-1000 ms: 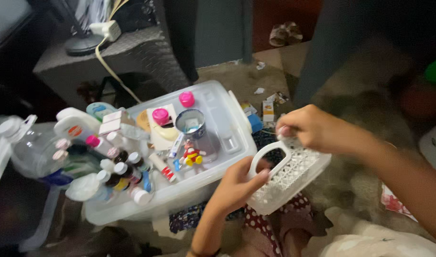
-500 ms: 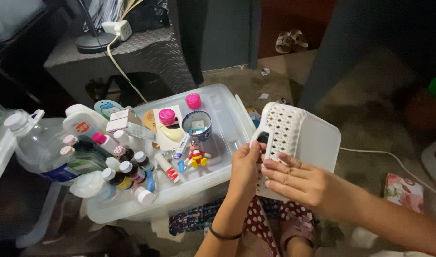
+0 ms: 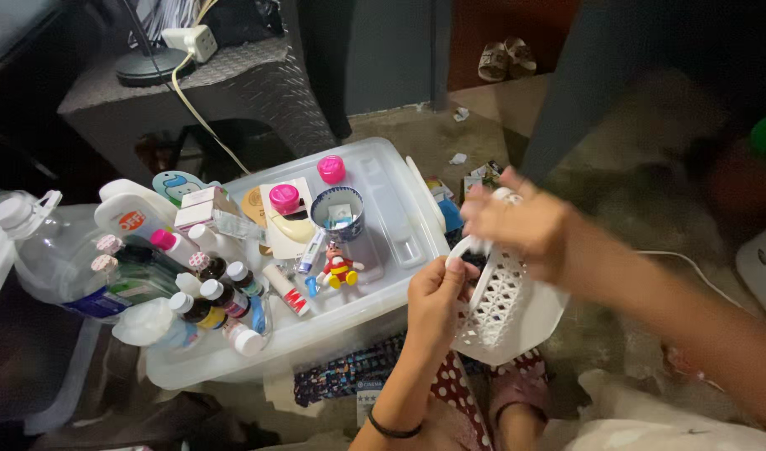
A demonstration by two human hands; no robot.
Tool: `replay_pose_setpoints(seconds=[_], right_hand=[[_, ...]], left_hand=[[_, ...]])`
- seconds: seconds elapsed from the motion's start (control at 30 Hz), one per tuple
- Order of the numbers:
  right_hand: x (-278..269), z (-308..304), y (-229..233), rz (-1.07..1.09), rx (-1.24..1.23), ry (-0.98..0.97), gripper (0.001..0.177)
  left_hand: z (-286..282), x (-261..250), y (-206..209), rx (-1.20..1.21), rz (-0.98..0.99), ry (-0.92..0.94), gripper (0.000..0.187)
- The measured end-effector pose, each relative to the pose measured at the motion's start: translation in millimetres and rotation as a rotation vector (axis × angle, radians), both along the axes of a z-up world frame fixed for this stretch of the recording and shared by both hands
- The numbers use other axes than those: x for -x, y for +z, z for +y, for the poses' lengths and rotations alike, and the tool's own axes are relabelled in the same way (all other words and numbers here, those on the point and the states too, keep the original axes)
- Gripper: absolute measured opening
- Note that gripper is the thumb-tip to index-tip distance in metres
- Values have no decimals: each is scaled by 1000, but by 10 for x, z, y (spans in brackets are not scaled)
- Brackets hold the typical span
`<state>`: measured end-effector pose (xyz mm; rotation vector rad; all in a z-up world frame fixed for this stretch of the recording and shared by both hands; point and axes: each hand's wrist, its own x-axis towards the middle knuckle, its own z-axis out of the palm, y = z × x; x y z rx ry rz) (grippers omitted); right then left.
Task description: The person holds a white perforated plastic basket and wipes its interior and rim with a tissue, turning it to reach different sides. They then set the basket down and place small bottles and items from a tray into a handbag on their lap.
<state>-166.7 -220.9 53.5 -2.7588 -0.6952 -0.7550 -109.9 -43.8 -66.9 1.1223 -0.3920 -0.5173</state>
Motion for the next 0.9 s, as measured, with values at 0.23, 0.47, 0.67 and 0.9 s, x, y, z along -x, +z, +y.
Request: replay_pose_setpoints(seconds=[0.23, 0.47, 0.67, 0.9], right_hand=[[-162, -364, 73, 766, -697, -502, 30], [-34, -136, 225, 605, -598, -256, 22], [-49, 416, 338, 108, -123, -139, 13], [52, 593, 49, -183, -16, 9, 26]], left_hand=[[488, 42, -126, 56, -22, -27, 37], [746, 115, 341, -95, -245, 21, 33], [379, 310, 675, 16, -343, 382, 33], [320, 238, 552, 249, 38, 572, 46]])
